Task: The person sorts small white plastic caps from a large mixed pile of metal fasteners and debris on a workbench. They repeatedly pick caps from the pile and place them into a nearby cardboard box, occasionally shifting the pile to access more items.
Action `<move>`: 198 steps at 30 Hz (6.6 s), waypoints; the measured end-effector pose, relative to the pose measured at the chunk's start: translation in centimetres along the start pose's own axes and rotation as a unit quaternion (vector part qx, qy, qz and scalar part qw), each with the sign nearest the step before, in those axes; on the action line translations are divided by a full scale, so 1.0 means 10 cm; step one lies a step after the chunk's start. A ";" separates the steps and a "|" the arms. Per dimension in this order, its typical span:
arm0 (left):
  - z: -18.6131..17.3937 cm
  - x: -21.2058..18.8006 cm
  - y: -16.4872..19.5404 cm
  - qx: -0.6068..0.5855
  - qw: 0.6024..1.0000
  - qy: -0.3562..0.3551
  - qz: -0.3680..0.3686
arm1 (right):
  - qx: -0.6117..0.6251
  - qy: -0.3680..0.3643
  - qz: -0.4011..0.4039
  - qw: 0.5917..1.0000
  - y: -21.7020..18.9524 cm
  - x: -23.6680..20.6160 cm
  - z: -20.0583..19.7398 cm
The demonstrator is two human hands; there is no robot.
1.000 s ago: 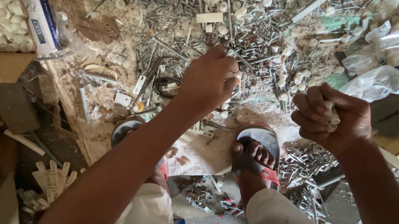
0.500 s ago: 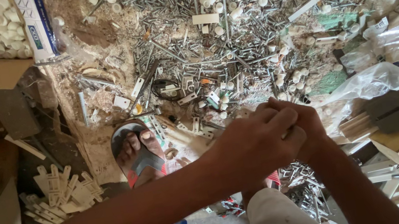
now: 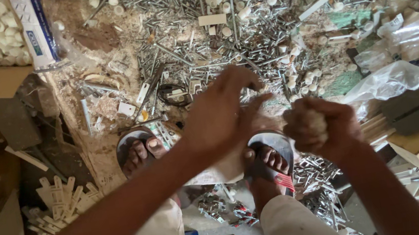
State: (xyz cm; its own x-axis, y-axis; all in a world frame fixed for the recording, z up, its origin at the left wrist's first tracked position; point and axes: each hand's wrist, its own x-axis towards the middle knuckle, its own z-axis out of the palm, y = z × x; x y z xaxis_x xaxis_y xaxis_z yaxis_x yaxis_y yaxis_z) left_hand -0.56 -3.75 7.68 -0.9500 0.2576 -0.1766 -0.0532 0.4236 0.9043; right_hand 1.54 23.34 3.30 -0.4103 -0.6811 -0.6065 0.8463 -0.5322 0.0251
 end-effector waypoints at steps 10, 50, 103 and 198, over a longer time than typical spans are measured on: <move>0.52 0.12 -0.93 0.273 0.943 0.063 0.177 | -0.003 0.031 -0.099 0.995 -0.36 -0.14 0.13; -0.07 0.04 -0.17 -0.459 0.773 -0.217 -0.381 | 0.013 -0.014 -0.094 0.995 -0.28 -0.18 0.08; 0.38 -0.26 -0.79 0.297 0.935 -0.173 0.089 | -0.005 -0.016 -0.075 0.997 -0.15 0.07 0.26; -0.28 -0.52 -0.71 -0.495 0.773 -0.192 -0.346 | 0.014 -0.025 -0.054 0.998 -0.10 0.08 0.32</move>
State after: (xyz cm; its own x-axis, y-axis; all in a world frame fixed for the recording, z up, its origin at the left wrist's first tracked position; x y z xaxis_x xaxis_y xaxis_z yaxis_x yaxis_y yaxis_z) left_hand 3.93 -10.52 3.30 -0.4370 0.5871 -0.6814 -0.8984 -0.2485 0.3620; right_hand -0.72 21.67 5.31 -0.5156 -0.6432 -0.5661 0.7866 -0.6172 -0.0152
